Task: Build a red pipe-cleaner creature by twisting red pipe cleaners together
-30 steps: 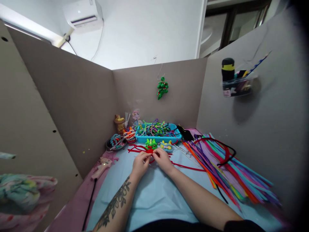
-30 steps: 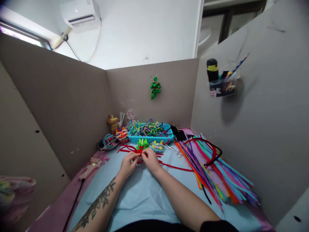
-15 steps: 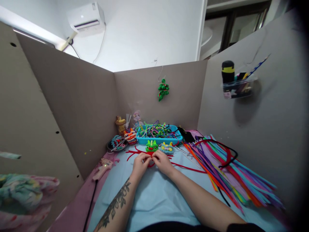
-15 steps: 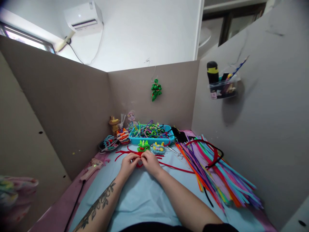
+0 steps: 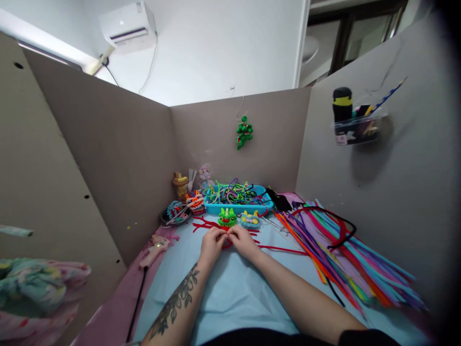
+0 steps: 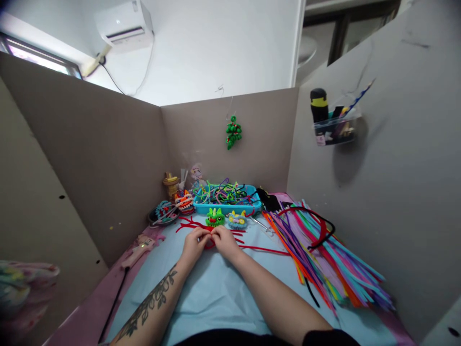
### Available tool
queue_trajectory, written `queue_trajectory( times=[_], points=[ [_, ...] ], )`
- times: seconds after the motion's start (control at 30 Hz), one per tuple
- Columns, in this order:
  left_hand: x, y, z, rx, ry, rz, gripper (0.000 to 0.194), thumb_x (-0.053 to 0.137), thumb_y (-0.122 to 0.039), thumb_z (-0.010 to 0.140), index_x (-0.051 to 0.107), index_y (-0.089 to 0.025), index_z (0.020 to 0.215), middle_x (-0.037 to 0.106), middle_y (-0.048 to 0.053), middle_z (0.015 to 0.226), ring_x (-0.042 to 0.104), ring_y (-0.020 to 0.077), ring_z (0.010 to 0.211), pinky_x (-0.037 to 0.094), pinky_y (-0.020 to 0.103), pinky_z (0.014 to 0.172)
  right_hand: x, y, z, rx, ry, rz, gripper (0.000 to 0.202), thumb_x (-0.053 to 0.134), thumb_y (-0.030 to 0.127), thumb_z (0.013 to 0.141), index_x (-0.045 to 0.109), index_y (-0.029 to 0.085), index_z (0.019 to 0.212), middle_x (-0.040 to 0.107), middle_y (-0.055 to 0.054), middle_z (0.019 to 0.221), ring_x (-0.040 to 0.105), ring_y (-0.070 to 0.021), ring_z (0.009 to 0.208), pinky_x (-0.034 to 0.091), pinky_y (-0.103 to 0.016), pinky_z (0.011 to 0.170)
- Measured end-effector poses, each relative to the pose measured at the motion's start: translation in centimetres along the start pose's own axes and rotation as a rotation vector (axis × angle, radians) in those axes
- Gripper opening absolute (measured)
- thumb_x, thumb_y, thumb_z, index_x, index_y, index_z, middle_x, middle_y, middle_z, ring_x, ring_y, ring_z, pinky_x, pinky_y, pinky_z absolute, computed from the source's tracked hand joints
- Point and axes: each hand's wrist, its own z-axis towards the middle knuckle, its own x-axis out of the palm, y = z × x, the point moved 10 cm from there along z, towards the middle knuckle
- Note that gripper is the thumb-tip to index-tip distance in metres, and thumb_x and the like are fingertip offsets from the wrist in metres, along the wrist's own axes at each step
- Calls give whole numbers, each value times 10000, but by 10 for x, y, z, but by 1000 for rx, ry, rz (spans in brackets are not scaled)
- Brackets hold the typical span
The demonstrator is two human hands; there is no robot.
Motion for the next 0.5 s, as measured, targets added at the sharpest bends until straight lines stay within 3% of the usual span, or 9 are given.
queue_trajectory(
  times=[0.3,0.5],
  points=[
    [4,-6,-3,68,66,72,161,529,-155,777,664,-201,851,613,31,806,552,140,750,434,255,694,8,-23,-1,105,-5,133,124,473,112,663,445,197,749,488,44,642,479,-125,600,363,-232,567],
    [13,-13,-6,132,147,138,201,505,-173,805,676,-240,885,610,28,849,561,137,774,439,246,704,7,-22,-2,79,-7,187,173,444,96,627,404,207,754,455,56,641,456,-117,588,349,-218,543]
  ],
)
